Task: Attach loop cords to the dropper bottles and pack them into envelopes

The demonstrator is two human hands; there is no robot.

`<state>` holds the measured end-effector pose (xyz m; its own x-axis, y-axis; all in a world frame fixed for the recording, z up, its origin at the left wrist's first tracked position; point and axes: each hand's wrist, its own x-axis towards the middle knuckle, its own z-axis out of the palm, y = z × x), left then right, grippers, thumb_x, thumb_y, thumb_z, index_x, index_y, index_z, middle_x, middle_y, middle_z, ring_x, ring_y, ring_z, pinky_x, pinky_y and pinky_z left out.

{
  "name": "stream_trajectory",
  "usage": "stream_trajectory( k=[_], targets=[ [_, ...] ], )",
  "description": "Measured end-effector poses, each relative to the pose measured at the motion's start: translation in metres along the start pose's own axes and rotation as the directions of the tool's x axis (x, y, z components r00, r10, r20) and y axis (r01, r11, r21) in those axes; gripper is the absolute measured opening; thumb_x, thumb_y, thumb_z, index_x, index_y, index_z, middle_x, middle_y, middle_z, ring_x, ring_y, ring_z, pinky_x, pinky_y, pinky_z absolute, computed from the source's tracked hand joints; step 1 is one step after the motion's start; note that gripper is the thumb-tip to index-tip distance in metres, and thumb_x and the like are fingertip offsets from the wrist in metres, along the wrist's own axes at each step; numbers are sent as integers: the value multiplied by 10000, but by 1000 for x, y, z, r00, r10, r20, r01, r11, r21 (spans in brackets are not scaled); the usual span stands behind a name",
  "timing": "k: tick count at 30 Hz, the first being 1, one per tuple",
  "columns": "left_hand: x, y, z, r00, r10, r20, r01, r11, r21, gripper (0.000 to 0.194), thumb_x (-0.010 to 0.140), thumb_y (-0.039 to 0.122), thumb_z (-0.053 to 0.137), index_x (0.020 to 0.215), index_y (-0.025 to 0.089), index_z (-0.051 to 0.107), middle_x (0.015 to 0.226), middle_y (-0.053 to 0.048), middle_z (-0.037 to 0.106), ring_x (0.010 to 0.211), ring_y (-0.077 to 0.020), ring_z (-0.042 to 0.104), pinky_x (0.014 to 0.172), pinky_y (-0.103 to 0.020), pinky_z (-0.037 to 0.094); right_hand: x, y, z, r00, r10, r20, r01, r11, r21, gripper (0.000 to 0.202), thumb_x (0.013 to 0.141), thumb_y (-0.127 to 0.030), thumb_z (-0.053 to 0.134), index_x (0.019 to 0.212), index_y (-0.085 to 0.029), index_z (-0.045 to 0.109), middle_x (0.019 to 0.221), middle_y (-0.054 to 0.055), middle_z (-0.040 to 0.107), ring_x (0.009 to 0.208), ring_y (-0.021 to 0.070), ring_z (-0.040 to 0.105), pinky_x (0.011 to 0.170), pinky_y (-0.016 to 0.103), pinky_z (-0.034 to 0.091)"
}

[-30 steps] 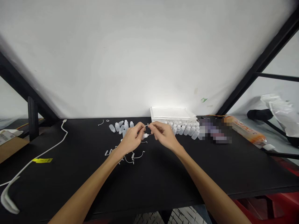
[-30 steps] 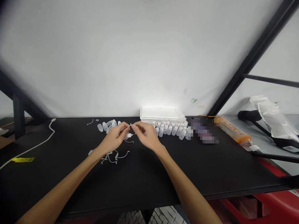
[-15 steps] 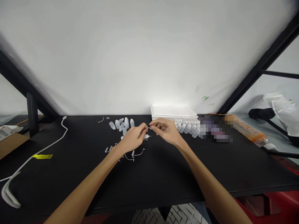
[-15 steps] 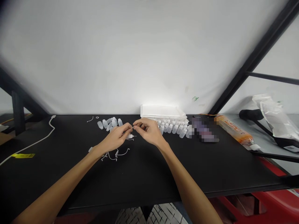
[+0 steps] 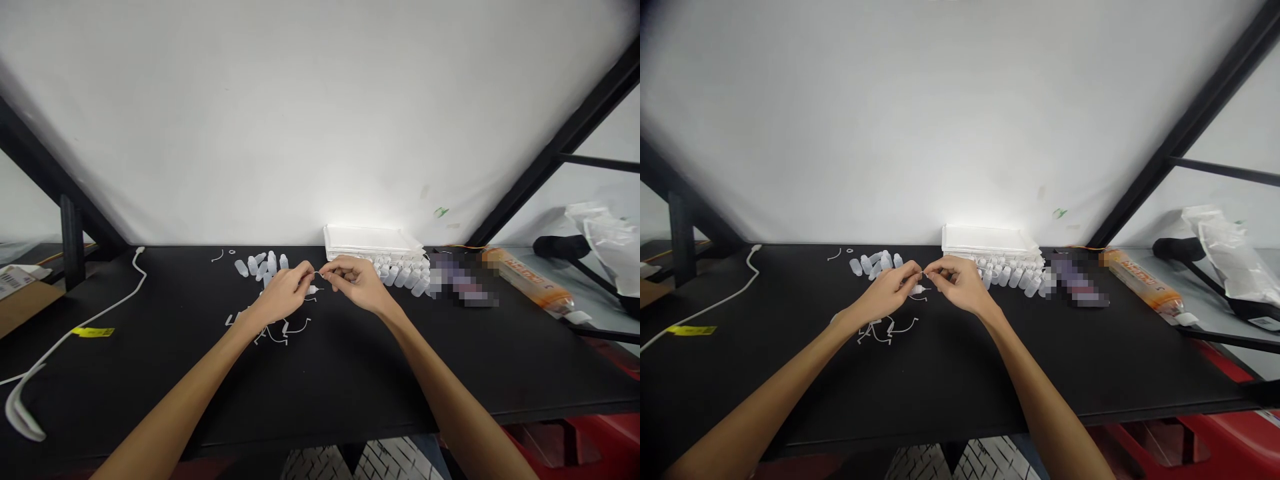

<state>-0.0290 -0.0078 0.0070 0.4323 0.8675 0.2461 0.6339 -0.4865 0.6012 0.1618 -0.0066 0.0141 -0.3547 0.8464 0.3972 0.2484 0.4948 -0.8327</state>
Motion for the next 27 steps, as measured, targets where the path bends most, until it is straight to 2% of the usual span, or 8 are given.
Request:
stream_trajectory(
  k=[7, 11, 14, 18, 21, 27],
  targets=[
    [0, 0, -1, 1000, -21, -2, 21, 999, -35, 162, 947, 252, 373, 853, 197, 492, 576, 53, 442, 518, -119, 392, 532, -264, 274, 0, 0, 1, 1000, 24, -4, -24, 999, 39, 117, 793, -261, 642, 815, -170, 712, 795, 42, 630, 596, 117, 588, 491, 241, 447],
    [1, -1, -2, 999, -25, -46, 17, 985, -170, 183, 950, 321, 403, 896, 194, 524, 606, 44, 473, 535, -114, 413, 530, -247, 298, 3, 3, 1, 995, 99, -15, -95, 982, 165, 173, 790, -326, 676, 823, -161, 711, 701, 31, 641, 567, 128, 601, 470, 243, 452],
    [3, -2, -2, 993, -80, -89, 38, 917, -396, 232, 931, 392, 457, 970, 188, 559, 650, 30, 467, 565, -112, 440, 520, -228, 324, 5, 6, 1, 990, 126, -59, -103, 951, 293, 216, 745, -361, 731, 827, -162, 721, 679, 34, 656, 599, 148, 624, 459, 239, 458],
    [3, -1, 0, 992, -123, 6, 96, 746, -659, 296, 890, 447, 530, 906, 155, 580, 623, 41, 381, 510, -81, 334, 463, -208, 256, 6, 7, 2, 987, 150, -51, -117, 906, 406, 224, 698, -355, 775, 818, -169, 738, 738, 48, 687, 671, 167, 652, 465, 232, 471],
    [3, 1, 2, 993, -105, 51, 110, 686, -719, 303, 884, 448, 546, 839, 150, 572, 594, 53, 314, 519, -81, 307, 463, -204, 231, 6, 5, 3, 986, 166, -36, -132, 882, 453, 200, 700, -335, 774, 815, -174, 742, 770, 50, 700, 686, 163, 654, 473, 228, 475],
    [4, 1, 2, 995, -88, 43, 92, 680, -727, 283, 886, 432, 552, 813, 159, 550, 587, 56, 296, 527, -84, 287, 472, -207, 229, 4, 3, 3, 981, 188, -44, -136, 835, 533, 176, 724, -327, 757, 813, -179, 725, 809, 55, 707, 707, 164, 657, 508, 245, 496]
  ],
)
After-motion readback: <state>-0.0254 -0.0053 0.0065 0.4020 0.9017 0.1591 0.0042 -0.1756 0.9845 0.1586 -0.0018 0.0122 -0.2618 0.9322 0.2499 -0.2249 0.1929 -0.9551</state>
